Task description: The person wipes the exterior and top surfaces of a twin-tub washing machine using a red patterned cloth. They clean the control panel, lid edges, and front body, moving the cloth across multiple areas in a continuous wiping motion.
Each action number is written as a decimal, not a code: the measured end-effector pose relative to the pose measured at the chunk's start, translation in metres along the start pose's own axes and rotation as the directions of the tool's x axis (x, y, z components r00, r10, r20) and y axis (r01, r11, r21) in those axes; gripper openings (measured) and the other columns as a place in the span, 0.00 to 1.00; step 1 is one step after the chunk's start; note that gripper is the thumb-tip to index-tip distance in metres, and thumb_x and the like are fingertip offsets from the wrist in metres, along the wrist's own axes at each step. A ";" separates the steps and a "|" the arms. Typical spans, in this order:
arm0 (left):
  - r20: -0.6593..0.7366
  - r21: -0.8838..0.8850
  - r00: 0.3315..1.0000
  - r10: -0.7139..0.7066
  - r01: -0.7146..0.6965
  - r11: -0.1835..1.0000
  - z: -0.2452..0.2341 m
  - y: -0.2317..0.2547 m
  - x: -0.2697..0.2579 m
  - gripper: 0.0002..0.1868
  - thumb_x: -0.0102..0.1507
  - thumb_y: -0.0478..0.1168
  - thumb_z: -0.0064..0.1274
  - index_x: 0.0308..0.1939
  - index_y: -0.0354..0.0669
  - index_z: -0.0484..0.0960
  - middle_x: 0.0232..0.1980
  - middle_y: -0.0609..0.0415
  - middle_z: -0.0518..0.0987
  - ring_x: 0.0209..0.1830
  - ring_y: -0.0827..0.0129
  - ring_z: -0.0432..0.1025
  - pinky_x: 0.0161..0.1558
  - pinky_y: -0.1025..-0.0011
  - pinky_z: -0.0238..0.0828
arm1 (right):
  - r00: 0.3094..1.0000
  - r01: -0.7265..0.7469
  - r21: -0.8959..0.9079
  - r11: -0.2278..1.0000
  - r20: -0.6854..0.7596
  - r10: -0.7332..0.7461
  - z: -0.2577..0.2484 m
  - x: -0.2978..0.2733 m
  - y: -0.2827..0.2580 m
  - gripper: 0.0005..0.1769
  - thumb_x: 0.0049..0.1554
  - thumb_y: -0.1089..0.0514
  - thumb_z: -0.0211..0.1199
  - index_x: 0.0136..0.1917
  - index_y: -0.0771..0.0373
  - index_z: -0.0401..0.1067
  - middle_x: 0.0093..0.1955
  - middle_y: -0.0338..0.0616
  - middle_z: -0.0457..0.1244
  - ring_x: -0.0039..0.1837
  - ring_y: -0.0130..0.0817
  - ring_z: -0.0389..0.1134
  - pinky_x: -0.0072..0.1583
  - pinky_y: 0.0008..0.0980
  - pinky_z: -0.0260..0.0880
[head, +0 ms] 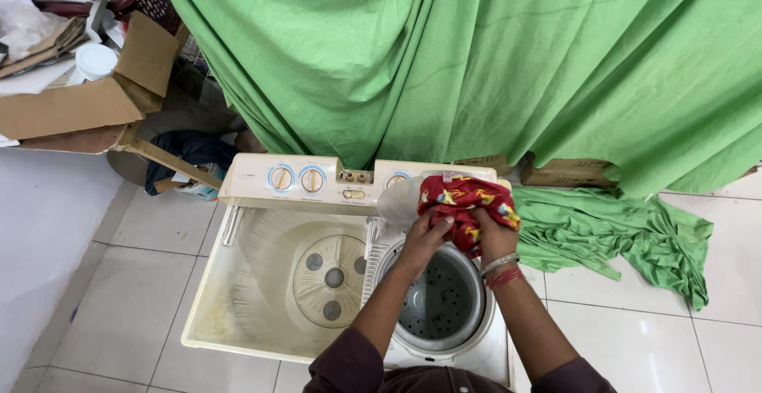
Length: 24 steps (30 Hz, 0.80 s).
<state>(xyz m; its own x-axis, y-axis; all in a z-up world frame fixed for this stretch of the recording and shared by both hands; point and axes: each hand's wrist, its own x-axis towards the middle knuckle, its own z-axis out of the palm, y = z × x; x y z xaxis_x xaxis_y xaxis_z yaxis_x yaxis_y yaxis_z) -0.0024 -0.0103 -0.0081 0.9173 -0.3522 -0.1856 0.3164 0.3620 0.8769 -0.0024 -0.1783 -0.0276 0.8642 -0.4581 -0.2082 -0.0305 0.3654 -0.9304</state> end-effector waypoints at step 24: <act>0.131 0.954 0.781 0.611 -0.267 0.137 -0.010 0.065 -0.007 0.42 0.60 0.39 0.59 0.76 0.46 0.57 0.70 0.37 0.61 0.73 0.40 0.55 0.73 0.45 0.54 | 0.920 0.335 -0.792 0.510 0.160 -0.356 -0.009 0.031 -0.037 0.27 0.48 0.55 0.72 0.61 0.60 0.73 0.59 0.53 0.68 0.61 0.57 0.69 0.60 0.49 0.70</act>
<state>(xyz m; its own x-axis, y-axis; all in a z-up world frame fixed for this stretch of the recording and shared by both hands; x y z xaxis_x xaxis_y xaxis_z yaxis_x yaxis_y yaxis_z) 0.0137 0.0246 0.0459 0.8777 -0.1671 0.4491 -0.4325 -0.6797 0.5924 0.0214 -0.2130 -0.0027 0.8869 -0.4218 0.1883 -0.1235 -0.6093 -0.7833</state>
